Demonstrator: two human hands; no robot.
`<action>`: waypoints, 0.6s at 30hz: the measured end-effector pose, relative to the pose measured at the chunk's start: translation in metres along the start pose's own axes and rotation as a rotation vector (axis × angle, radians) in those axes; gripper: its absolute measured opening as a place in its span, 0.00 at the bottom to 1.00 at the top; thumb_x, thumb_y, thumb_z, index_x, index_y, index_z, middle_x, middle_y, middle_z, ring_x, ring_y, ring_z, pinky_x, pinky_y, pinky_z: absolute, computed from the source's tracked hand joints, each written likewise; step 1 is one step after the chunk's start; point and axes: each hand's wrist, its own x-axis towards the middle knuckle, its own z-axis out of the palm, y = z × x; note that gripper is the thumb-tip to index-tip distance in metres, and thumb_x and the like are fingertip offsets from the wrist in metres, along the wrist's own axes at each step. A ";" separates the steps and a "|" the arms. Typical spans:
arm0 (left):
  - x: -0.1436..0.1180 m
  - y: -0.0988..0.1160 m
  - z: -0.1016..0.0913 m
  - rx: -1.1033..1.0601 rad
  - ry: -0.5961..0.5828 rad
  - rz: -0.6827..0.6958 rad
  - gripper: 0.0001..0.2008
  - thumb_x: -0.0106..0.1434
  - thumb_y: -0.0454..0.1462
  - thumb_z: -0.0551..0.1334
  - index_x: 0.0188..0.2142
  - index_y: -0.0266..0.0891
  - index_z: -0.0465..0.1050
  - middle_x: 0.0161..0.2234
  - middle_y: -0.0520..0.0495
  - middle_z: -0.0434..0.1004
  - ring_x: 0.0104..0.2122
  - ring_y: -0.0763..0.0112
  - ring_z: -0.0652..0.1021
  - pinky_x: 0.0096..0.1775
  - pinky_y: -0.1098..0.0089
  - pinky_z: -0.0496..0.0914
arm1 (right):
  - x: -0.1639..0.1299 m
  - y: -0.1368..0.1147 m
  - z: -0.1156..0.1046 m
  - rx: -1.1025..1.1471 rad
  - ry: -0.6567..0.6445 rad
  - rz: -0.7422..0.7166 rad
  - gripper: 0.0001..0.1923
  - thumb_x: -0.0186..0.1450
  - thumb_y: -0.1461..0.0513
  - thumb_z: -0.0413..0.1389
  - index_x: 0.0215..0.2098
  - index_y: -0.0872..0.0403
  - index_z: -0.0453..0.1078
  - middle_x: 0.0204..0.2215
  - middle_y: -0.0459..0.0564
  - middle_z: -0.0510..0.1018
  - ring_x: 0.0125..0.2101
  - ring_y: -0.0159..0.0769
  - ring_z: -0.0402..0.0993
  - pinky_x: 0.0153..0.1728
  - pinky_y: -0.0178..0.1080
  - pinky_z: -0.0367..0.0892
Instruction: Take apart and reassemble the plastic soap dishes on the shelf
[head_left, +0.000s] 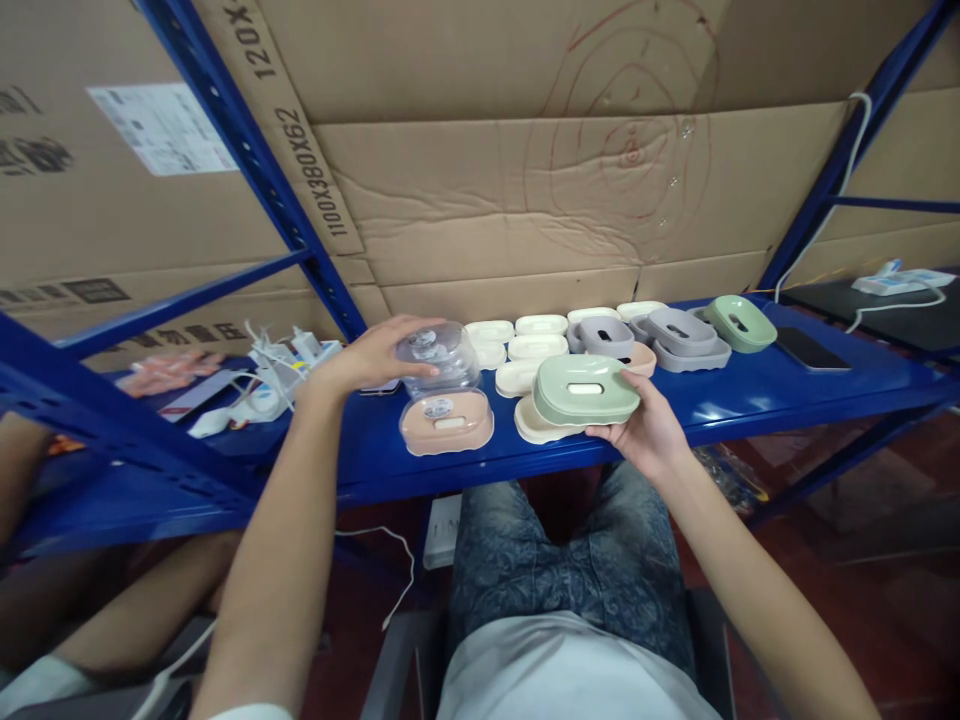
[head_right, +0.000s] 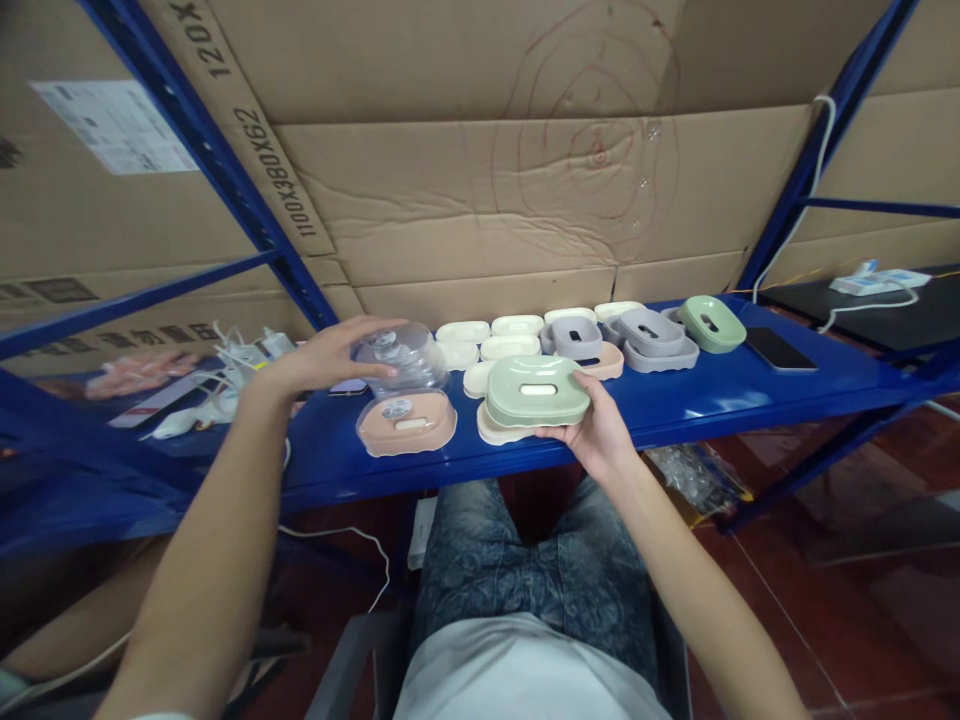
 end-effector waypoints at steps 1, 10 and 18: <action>-0.001 0.001 -0.001 0.007 0.019 0.004 0.44 0.54 0.60 0.74 0.66 0.47 0.76 0.64 0.38 0.79 0.63 0.45 0.77 0.66 0.48 0.69 | 0.000 0.001 0.000 -0.001 -0.002 -0.001 0.16 0.73 0.57 0.58 0.54 0.56 0.77 0.41 0.54 0.89 0.30 0.42 0.86 0.24 0.43 0.85; -0.016 0.074 0.025 -0.097 0.331 0.227 0.40 0.61 0.56 0.75 0.69 0.49 0.74 0.64 0.41 0.76 0.63 0.48 0.76 0.68 0.49 0.67 | 0.000 0.015 0.009 -0.056 -0.019 -0.028 0.21 0.77 0.48 0.57 0.59 0.51 0.76 0.47 0.54 0.89 0.34 0.44 0.88 0.24 0.44 0.86; -0.014 0.147 0.100 -0.463 0.132 0.312 0.34 0.56 0.46 0.82 0.62 0.54 0.83 0.57 0.41 0.78 0.58 0.44 0.77 0.67 0.49 0.67 | -0.002 0.027 0.012 -0.087 -0.030 -0.077 0.28 0.79 0.41 0.53 0.60 0.51 0.77 0.49 0.55 0.89 0.37 0.44 0.88 0.26 0.41 0.84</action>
